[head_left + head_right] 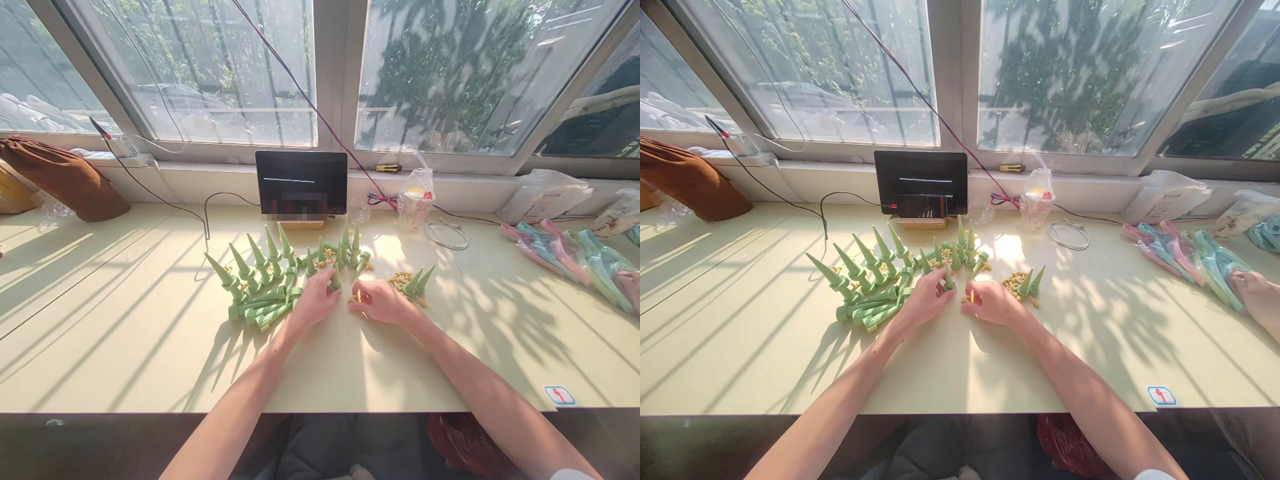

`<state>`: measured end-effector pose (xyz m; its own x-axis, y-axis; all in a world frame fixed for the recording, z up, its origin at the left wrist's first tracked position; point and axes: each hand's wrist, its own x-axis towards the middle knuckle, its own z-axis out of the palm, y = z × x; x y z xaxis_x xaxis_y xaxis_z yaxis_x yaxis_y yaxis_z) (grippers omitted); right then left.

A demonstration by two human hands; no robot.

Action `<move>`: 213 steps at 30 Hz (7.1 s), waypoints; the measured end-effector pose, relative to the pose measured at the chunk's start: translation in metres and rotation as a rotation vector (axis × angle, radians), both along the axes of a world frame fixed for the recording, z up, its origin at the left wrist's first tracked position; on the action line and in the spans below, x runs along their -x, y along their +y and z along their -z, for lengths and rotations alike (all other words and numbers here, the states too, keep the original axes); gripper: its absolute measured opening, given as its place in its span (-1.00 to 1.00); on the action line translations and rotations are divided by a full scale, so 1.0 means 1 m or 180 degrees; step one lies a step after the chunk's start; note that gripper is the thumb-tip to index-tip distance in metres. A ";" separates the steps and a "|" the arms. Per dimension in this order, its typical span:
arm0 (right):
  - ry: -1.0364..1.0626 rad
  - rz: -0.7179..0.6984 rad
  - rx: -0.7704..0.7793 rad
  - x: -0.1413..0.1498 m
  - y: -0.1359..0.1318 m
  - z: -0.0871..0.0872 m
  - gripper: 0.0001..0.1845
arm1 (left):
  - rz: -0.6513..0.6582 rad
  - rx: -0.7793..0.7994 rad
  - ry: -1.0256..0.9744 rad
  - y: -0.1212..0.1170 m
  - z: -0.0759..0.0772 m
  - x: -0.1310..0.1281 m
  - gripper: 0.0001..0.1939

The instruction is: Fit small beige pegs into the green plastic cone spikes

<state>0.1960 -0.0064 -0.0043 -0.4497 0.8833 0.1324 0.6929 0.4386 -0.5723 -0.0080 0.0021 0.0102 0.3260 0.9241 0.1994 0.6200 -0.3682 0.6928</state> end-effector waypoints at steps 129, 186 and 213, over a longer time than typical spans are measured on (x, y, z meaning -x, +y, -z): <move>0.1295 0.0804 -0.0402 0.018 -0.007 -0.001 -0.79 | 0.0047 0.0106 -0.0758 -0.005 0.000 -0.008 -0.85; 0.1361 0.0534 -0.0202 0.021 -0.004 0.003 -0.82 | 0.0048 -0.0023 -0.0539 -0.005 0.004 -0.005 -0.86; 0.1267 0.0419 -0.0064 0.016 -0.004 0.003 -0.81 | 0.0233 -0.0073 -0.0447 -0.006 0.004 -0.004 -0.86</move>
<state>0.1801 -0.0105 -0.0070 -0.2435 0.9253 0.2909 0.4703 0.3749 -0.7989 -0.0042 -0.0035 0.0059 0.3597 0.8936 0.2684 0.4885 -0.4255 0.7618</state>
